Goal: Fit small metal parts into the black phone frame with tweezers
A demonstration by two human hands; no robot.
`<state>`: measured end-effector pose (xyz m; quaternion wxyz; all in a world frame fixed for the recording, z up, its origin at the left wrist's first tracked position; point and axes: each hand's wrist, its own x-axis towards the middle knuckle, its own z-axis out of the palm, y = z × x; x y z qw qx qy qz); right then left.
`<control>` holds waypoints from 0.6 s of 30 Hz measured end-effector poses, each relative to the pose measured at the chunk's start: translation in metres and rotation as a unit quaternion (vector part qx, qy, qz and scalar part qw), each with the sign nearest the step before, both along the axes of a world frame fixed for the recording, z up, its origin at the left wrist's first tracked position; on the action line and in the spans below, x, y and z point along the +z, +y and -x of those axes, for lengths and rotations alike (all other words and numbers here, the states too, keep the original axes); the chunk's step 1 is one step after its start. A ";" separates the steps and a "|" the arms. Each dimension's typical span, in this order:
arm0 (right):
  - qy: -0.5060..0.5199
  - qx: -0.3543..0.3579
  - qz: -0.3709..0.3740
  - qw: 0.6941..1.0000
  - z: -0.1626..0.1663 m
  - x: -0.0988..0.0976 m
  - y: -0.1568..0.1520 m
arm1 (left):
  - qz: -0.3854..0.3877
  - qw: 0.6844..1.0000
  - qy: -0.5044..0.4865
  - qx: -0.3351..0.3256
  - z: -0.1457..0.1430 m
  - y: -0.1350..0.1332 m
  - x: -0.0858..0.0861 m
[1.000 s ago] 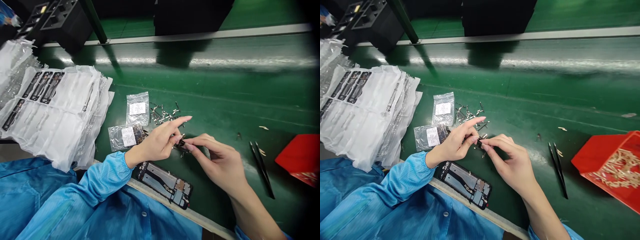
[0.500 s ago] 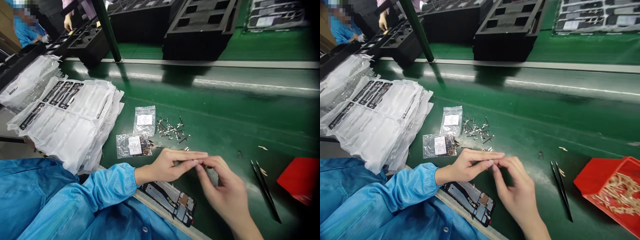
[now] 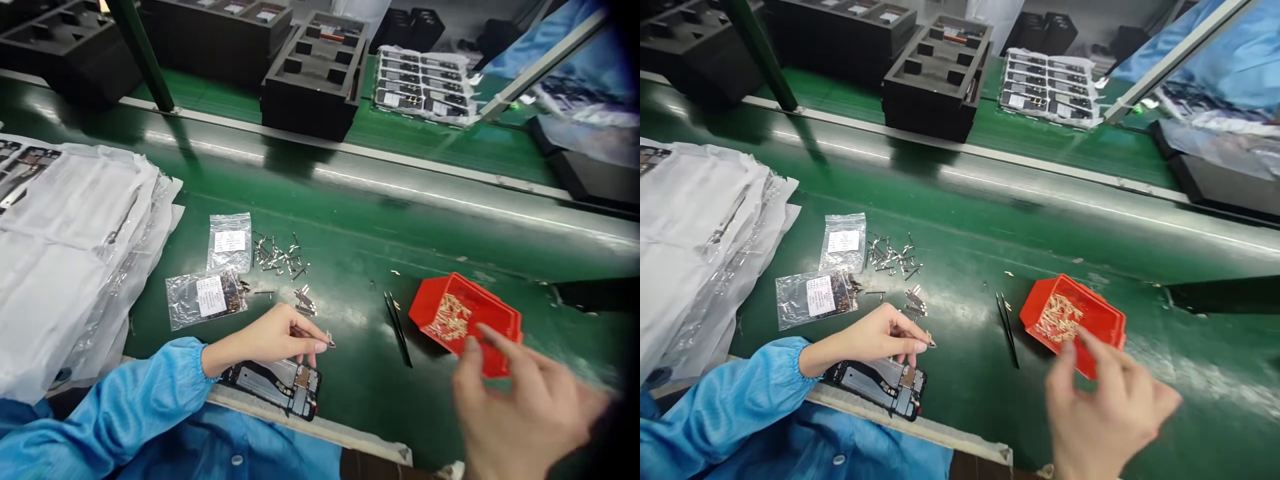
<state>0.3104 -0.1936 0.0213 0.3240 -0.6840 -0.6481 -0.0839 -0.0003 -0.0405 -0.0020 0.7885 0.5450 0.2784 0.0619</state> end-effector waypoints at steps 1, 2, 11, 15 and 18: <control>-0.036 -0.022 -0.036 0.998 0.020 -0.001 0.002 | -0.009 1.000 0.015 -0.009 0.000 -0.002 0.000; -0.040 0.016 -0.034 0.999 0.042 -0.002 0.005 | -0.018 0.999 0.028 -0.014 0.000 -0.003 0.000; -0.022 0.177 0.049 0.983 0.113 -0.018 0.029 | -0.135 0.988 0.061 -0.043 0.002 -0.001 0.010; -0.052 0.188 0.073 0.978 0.106 -0.022 0.024 | -0.169 0.982 0.055 -0.056 0.004 0.001 0.005; -0.040 0.213 0.063 0.974 0.103 -0.026 0.022 | -0.195 0.974 0.090 -0.067 -0.003 -0.003 0.004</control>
